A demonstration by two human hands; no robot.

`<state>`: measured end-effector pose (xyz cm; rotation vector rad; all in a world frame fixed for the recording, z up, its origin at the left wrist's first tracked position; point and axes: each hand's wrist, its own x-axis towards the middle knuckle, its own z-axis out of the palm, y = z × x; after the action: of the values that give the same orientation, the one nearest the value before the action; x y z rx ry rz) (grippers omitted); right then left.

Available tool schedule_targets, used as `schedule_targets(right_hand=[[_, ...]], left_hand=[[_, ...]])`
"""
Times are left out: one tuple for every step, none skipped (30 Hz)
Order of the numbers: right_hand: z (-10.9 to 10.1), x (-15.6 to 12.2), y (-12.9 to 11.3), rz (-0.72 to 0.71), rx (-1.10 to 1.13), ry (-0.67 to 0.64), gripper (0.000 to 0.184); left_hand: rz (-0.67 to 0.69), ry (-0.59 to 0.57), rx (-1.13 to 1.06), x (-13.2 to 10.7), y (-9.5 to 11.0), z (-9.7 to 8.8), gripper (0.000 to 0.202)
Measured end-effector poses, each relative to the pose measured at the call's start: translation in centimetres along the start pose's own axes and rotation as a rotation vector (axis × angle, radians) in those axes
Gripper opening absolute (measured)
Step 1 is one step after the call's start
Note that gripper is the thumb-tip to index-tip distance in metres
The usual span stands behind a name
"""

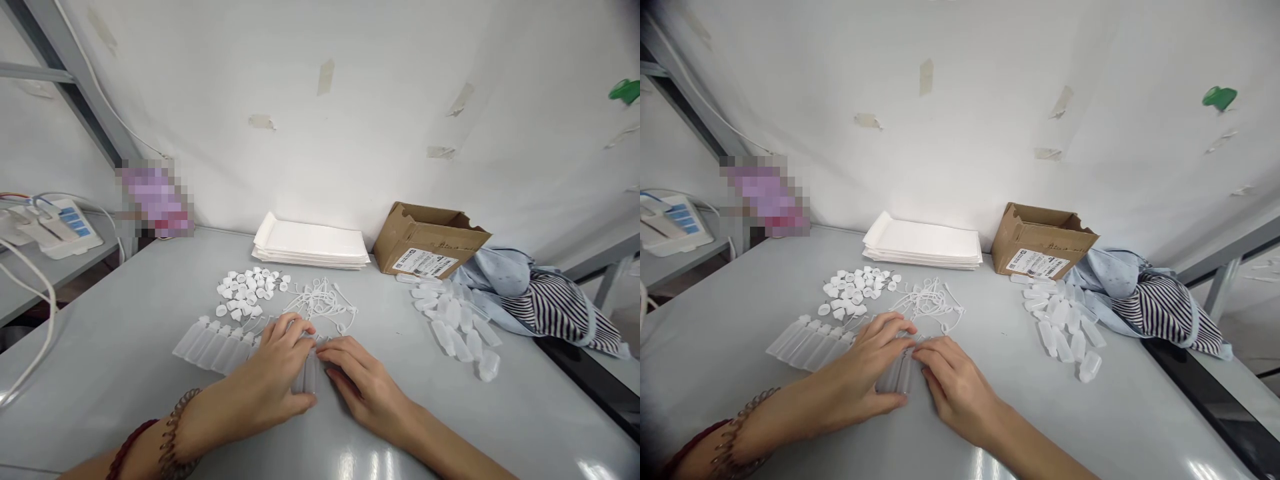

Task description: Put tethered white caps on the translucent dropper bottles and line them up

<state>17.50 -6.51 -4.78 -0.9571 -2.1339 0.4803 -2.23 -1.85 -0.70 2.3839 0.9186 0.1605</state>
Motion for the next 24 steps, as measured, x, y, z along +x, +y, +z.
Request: schedule_targets(right_hand=[[0.0, 0.0, 0.0, -0.004, -0.002, 0.000, 0.035], [0.0, -0.1, 0.0, -0.006, -0.007, 0.000, 0.035], [0.1, -0.1, 0.0, -0.008, -0.012, -0.002, 0.035], [0.1, -0.1, 0.0, -0.008, -0.016, -0.003, 0.035], [0.1, -0.1, -0.1, -0.009, -0.018, -0.004, 0.035], [0.0, -0.1, -0.1, -0.011, -0.019, -0.002, 0.035], [0.0, 0.0, 0.0, -0.015, -0.017, 0.003, 0.035], [-0.1, 0.0, 0.0, -0.020, -0.017, 0.014, 0.034], [-0.3, 0.1, 0.0, -0.025, -0.019, 0.030, 0.034], [-0.4, 0.2, 0.1, -0.024, -0.026, 0.049, 0.034], [-0.6, 0.2, 0.2, -0.017, -0.039, 0.072, 0.033], [-0.7, 0.3, 0.4, -0.004, -0.058, 0.096, 0.033], [-0.9, 0.3, 0.5, 0.017, -0.082, 0.123, 0.032], [-1.1, 0.3, 0.7, 0.044, -0.108, 0.146, 0.031], [-1.2, 0.3, 1.0, 0.075, -0.135, 0.168, 0.030], [-1.3, 0.3, 1.2, 0.102, -0.164, 0.184, 0.029], [-1.3, 0.2, 1.4, 0.125, -0.194, 0.192, 0.028], [-1.4, 0.2, 1.5, 0.143, -0.227, 0.188, 0.026], [-1.3, 0.2, 1.6, 0.159, -0.263, 0.174, 0.024], [-1.3, 0.1, 1.6, 0.172, -0.302, 0.154, 0.023], [-1.2, 0.1, 1.6, 0.182, -0.340, 0.128, 0.021], [-1.2, 0.1, 1.6, 0.191, -0.374, 0.102, 0.019], [-1.1, 0.0, 1.5, 0.197, -0.401, 0.080, 0.018], [-1.0, 0.0, 1.4, 0.200, -0.421, 0.063, 0.017]], left_hand=[[0.000, 0.002, 0.000, 0.0, 0.0, 0.0, 0.033], [-0.002, 0.003, 0.000, 0.0, 0.0, -0.1, 0.032], [-0.001, 0.006, 0.000, 0.0, 0.0, -0.1, 0.032], [0.001, 0.009, 0.000, 0.0, 0.0, -0.1, 0.031], [0.005, 0.015, 0.001, 0.0, -0.1, 0.0, 0.032], [0.010, 0.022, 0.005, 0.0, -0.1, 0.1, 0.033], [0.017, 0.030, 0.010, 0.0, -0.2, 0.2, 0.036], [0.026, 0.040, 0.019, 0.0, -0.4, 0.4, 0.039], [0.037, 0.049, 0.031, -0.1, -0.5, 0.6, 0.042], [0.048, 0.057, 0.044, -0.1, -0.6, 0.8, 0.047], [0.058, 0.062, 0.056, -0.1, -0.7, 1.0, 0.052], [0.066, 0.063, 0.066, -0.1, -0.8, 1.2, 0.059], [0.069, 0.061, 0.074, -0.2, -0.9, 1.3, 0.065], [0.070, 0.056, 0.077, -0.2, -0.9, 1.3, 0.072], [0.069, 0.053, 0.076, -0.2, -0.9, 1.4, 0.077], [0.072, 0.052, 0.072, -0.3, -0.9, 1.3, 0.079], [0.079, 0.052, 0.065, -0.4, -0.9, 1.3, 0.079], [0.087, 0.055, 0.056, -0.4, -0.9, 1.3, 0.078], [0.095, 0.060, 0.046, -0.5, -0.9, 1.2, 0.077], [0.101, 0.068, 0.036, -0.6, -1.0, 1.2, 0.075], [0.102, 0.077, 0.028, -0.6, -1.0, 1.2, 0.074], [0.098, 0.086, 0.021, -0.6, -1.0, 1.2, 0.073], [0.088, 0.096, 0.015, -0.6, -0.9, 1.2, 0.072], [0.074, 0.104, 0.011, -0.6, -0.9, 1.1, 0.070]])
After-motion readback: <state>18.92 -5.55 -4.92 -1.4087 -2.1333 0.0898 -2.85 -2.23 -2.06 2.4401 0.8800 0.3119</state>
